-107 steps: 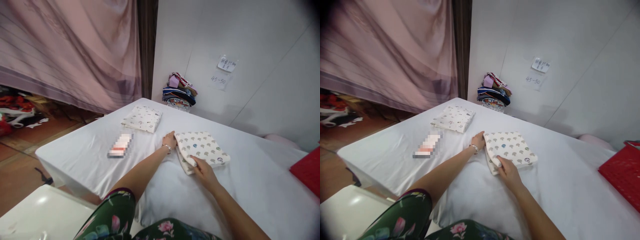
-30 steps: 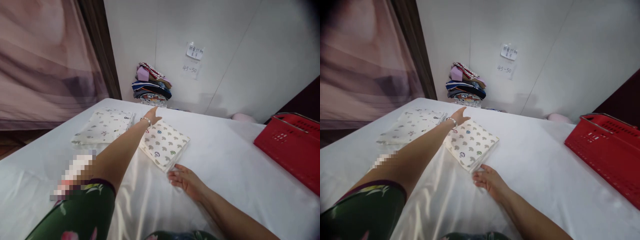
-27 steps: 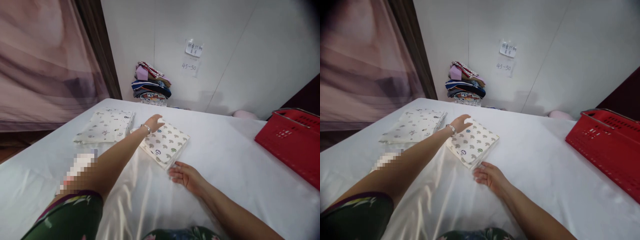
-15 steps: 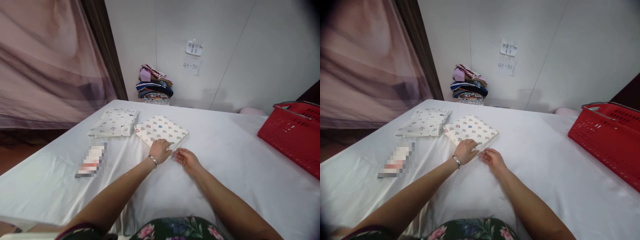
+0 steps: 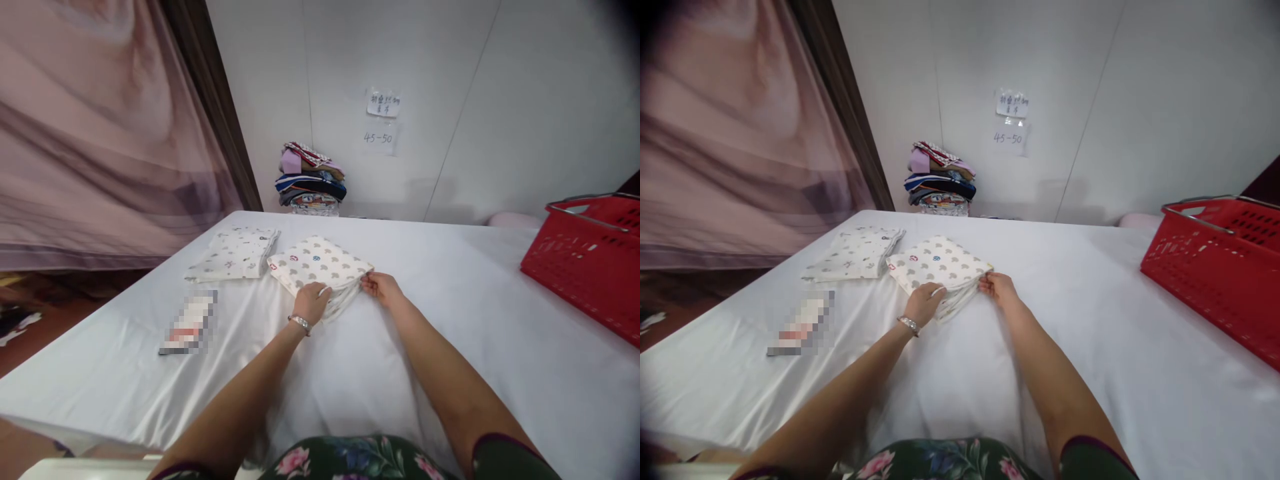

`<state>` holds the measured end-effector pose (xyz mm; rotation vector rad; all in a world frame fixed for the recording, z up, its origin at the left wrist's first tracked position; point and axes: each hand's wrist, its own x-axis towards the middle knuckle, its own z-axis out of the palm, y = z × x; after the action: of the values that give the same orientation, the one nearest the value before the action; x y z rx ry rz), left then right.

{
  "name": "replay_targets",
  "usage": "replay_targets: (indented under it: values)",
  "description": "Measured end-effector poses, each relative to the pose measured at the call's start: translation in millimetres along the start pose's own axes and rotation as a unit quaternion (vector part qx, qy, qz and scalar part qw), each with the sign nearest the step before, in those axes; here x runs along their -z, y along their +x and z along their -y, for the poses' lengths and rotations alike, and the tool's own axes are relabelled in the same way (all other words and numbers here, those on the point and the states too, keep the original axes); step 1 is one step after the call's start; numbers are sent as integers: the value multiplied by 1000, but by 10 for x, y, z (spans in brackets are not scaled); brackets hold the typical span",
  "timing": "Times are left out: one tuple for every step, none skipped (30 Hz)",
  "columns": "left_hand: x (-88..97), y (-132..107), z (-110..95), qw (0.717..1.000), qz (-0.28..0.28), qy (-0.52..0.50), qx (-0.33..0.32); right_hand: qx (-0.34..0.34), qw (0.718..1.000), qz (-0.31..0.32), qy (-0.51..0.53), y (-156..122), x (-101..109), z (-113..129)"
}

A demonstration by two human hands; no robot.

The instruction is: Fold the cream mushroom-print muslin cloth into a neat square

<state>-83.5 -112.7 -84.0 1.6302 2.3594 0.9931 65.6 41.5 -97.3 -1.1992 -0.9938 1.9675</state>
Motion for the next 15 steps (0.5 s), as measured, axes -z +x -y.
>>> replay_targets:
  values:
    - [-1,2,-2,1000,-7,-7,12,1,1000,0,-5,39,-26,12]
    - [-4,3,-3,1000,-12,-13,22,3,1000,-1,-10,74,-48,21]
    - [-9,2,-2,999,-16,-17,28,6,1000,-5,-16,103,-65,26]
    - [-16,-1,1,999,-19,-18,29,10,1000,-9,-23,128,-75,27]
    - [-25,-6,5,999,-22,-18,27,15,999,-13,-31,147,-79,25]
    - [-36,-12,9,999,-25,-18,21,18,999,-14,-39,163,-78,21]
    - [-47,-18,13,999,-28,-17,14,20,999,-14,-47,174,-73,15]
    - [-57,-25,15,999,-32,-18,6,20,998,-11,-55,184,-67,10]
    - [-65,-32,16,999,-36,-18,0,19,998,-7,-63,192,-60,5]
    - [-71,-39,15,999,-40,-18,-4,17,997,-2,-70,201,-56,1]
    - [-75,-45,11,999,-43,-17,-6,15,997,3,-76,210,-54,-1]
    - [-77,-51,7,999,-44,-15,-8,15,997,5,-81,220,-56,-2]
    - [-76,-56,2,999,-45,-12,-10,15,996,7,-86,231,-60,-4]
    - [-74,-60,-1,999,-45,-8,-14,16,996,7,-91,241,-66,-6]
    - [-72,-63,-3,999,-44,-5,-18,20,995,5,-94,250,-71,-9]
